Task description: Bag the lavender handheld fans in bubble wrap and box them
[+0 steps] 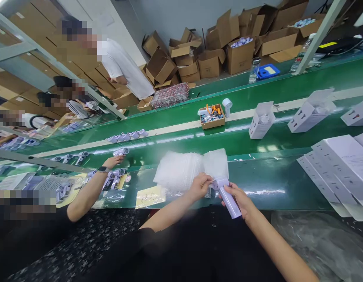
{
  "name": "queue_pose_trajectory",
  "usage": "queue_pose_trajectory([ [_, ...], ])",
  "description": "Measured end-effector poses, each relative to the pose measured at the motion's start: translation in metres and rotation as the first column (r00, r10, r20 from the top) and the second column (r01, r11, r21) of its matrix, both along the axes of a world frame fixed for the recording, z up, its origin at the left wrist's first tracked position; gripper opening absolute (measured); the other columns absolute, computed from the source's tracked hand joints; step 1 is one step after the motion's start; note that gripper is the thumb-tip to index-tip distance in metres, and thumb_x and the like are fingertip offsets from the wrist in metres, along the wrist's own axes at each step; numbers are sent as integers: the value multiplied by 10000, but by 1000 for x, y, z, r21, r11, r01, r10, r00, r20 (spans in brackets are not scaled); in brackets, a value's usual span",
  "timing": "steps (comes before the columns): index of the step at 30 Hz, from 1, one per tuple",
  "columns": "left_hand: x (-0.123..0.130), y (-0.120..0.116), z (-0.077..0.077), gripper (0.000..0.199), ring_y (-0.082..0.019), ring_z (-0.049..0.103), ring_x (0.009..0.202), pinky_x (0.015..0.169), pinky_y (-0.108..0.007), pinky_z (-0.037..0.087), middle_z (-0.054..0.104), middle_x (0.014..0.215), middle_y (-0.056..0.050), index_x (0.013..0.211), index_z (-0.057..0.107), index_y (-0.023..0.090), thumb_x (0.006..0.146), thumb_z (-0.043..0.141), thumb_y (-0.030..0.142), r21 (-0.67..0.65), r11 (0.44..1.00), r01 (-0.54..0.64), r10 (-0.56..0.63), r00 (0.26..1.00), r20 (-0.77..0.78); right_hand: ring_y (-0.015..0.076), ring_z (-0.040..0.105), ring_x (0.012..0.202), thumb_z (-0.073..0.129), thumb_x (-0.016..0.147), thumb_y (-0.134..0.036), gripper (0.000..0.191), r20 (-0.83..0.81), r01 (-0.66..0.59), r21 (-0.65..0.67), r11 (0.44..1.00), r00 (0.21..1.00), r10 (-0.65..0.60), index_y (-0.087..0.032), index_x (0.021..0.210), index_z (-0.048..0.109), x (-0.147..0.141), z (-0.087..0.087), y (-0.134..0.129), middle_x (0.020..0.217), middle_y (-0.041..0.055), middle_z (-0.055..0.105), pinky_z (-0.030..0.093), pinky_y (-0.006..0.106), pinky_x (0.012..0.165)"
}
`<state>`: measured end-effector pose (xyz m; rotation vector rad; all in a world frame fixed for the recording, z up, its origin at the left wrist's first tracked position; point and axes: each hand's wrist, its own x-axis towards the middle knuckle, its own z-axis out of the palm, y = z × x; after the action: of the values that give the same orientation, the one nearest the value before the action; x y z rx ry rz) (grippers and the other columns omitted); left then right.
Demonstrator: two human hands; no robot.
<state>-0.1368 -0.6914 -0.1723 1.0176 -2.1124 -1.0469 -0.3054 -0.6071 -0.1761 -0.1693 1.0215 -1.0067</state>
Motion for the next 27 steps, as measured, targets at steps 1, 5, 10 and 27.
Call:
queue_pose_trajectory([
  [1, 1, 1, 2, 152, -146, 509, 717, 693, -268, 406, 543, 691, -25, 772, 615, 157, 818, 479, 207, -42, 997, 60, -59, 998, 18, 179, 651, 659, 725, 694, -271, 406, -4, 24, 6, 1000, 1000, -24, -232, 1010, 473, 2, 3, 0, 781, 13, 644, 545, 276, 464],
  [5, -6, 2, 9, 193, -165, 508, 737, 711, -294, 423, 547, 711, -51, 813, 600, 154, 849, 415, 193, -178, 968, 179, -166, 982, 85, 187, 651, 636, 734, 670, -236, 540, -80, 91, 59, 994, 993, -86, -289, 1108, 424, 8, 15, -2, 809, -9, 644, 546, 299, 457],
  [10, -14, 6, 9, 164, -184, 520, 807, 772, -324, 427, 580, 809, -83, 855, 608, 153, 805, 452, 167, -198, 876, 439, -400, 893, 207, 149, 623, 528, 676, 679, -164, 434, -133, 279, 32, 960, 953, -273, -288, 1024, 445, 13, 16, -5, 722, -47, 631, 549, 289, 474],
  [27, -39, 6, 54, 355, -36, 307, 421, 449, -208, 178, 451, 460, 52, 645, 575, 122, 537, 755, 408, 855, 494, 157, 64, 974, -216, 106, 555, 559, 683, 735, -351, 266, -179, 169, -3, 986, 970, -167, -200, 874, 513, -12, 27, 14, 656, -25, 607, 437, 206, 507],
])
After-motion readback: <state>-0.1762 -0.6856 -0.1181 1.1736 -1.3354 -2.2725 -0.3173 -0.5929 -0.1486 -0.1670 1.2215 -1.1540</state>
